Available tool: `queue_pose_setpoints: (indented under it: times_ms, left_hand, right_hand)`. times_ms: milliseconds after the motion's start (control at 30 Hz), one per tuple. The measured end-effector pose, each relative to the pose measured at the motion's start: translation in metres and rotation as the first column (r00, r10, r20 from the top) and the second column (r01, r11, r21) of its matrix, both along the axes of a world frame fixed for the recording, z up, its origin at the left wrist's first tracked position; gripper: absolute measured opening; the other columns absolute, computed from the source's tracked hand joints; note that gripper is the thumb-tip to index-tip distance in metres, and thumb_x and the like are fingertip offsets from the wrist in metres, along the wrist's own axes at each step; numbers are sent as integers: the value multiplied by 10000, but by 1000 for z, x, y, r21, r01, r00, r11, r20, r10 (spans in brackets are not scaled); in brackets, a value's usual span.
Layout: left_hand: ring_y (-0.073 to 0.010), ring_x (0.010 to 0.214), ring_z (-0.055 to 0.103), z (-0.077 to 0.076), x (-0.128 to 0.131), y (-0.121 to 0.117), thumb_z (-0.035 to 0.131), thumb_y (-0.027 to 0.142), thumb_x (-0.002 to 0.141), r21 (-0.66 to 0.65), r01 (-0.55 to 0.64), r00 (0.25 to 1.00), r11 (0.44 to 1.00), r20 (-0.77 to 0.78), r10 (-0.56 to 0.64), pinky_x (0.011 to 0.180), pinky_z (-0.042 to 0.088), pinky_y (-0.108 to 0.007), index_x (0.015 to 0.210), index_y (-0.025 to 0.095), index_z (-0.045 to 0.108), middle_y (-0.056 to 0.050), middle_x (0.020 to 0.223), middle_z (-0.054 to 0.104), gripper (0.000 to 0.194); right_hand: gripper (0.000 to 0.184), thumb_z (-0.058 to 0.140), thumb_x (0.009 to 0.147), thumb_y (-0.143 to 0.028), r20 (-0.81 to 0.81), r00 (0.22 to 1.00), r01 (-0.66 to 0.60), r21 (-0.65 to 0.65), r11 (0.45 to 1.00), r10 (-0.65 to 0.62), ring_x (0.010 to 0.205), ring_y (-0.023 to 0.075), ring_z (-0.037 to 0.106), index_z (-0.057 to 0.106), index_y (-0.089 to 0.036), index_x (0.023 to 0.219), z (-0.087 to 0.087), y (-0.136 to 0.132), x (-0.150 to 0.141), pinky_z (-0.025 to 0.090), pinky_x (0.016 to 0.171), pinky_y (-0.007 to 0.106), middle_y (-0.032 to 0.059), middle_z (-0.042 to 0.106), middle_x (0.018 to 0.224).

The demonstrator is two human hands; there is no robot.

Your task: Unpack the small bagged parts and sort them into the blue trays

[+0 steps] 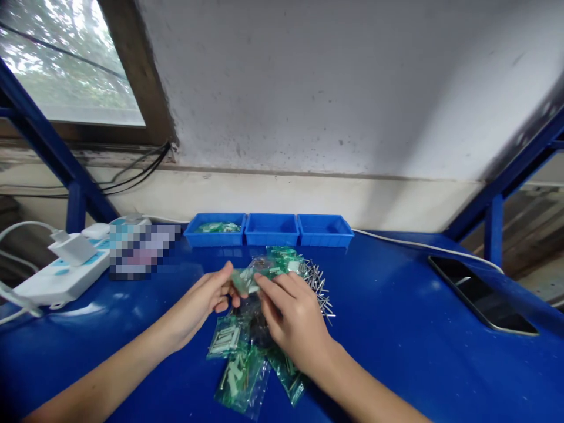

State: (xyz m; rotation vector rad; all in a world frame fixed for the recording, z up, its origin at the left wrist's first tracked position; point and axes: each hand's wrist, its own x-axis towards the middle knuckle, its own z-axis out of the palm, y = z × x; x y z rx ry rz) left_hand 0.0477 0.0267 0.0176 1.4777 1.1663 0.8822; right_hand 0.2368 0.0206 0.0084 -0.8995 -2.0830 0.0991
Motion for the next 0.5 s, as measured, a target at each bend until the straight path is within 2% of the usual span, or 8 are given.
queue_pose_setpoints:
  times_ms: [67, 133, 167, 233, 300, 333, 400, 500]
  left_hand:
    - [-132, 627, 574, 0, -1, 2, 382, 456, 910, -2, 0, 999, 1000, -37, 0, 495, 386, -215, 860, 172, 630, -20, 697, 613, 380]
    - [-135, 626, 569, 9, -6, 6, 464, 409, 883, 255, -23, 983, 967, -172, 69, 522, 404, -230, 833, 173, 638, -15, 696, 615, 298]
    - [-140, 641, 569, 17, -11, 11, 485, 378, 874, 446, -42, 957, 894, -240, 164, 552, 421, -244, 816, 173, 643, -18, 714, 622, 265]
    - [-164, 723, 580, 39, -24, 26, 529, 329, 851, 804, -87, 850, 588, -248, 465, 647, 450, -282, 862, 180, 647, -36, 797, 637, 190]
    - [-190, 778, 583, 62, -40, 46, 519, 317, 858, 939, -68, 713, 336, -190, 675, 727, 461, -323, 935, 196, 640, -51, 848, 638, 188]
    - [-214, 841, 581, 71, -46, 56, 505, 318, 865, 956, -37, 642, 290, -200, 740, 771, 460, -349, 973, 203, 634, -66, 898, 635, 203]
    - [-298, 1029, 522, 77, -54, 71, 506, 360, 857, 943, 58, 508, 328, -310, 804, 844, 444, -422, 1035, 179, 617, -122, 1075, 592, 277]
    - [-370, 1143, 426, 57, -46, 74, 518, 426, 835, 829, 167, 408, 534, -551, 728, 886, 419, -493, 1160, 104, 552, -192, 1242, 479, 459]
  right_hand:
    - [352, 451, 880, -98, 44, 999, -29, 30, 999, 28, 775, 181, 493, 545, -183, 1209, -1, -1, 0, 423, 670, 320, 75, 576, 895]
    - [374, 460, 870, -99, 40, 999, -31, 12, 999, 31, 871, 201, 504, 527, -197, 1225, 0, -2, -1, 443, 730, 342, 92, 555, 988]
    - [381, 468, 865, -108, 26, 999, -26, -5, 1000, 26, 916, 210, 505, 516, -201, 1232, 1, -2, -2, 448, 760, 352, 97, 542, 1022]
    - [394, 483, 856, -130, -13, 1000, -8, -41, 999, 8, 976, 223, 502, 489, -208, 1242, 2, -4, -3, 449, 800, 365, 100, 526, 1059]
    - [369, 495, 847, -142, -66, 998, 11, -68, 998, -15, 971, 221, 508, 475, -212, 1209, 4, -4, -3, 449, 799, 362, 92, 527, 1043]
    - [320, 497, 843, -138, -104, 994, 21, -74, 997, -28, 942, 214, 515, 481, -211, 1154, 4, -4, -3, 449, 781, 353, 83, 528, 1009]
    - [176, 491, 836, -111, -181, 982, 43, -69, 997, -55, 867, 191, 521, 480, -214, 978, 5, -2, -2, 442, 737, 327, 55, 517, 918]
    - [156, 480, 830, -73, -239, 968, 70, -46, 996, -79, 798, 163, 513, 431, -216, 790, 7, 4, 2, 425, 701, 300, 26, 481, 835]
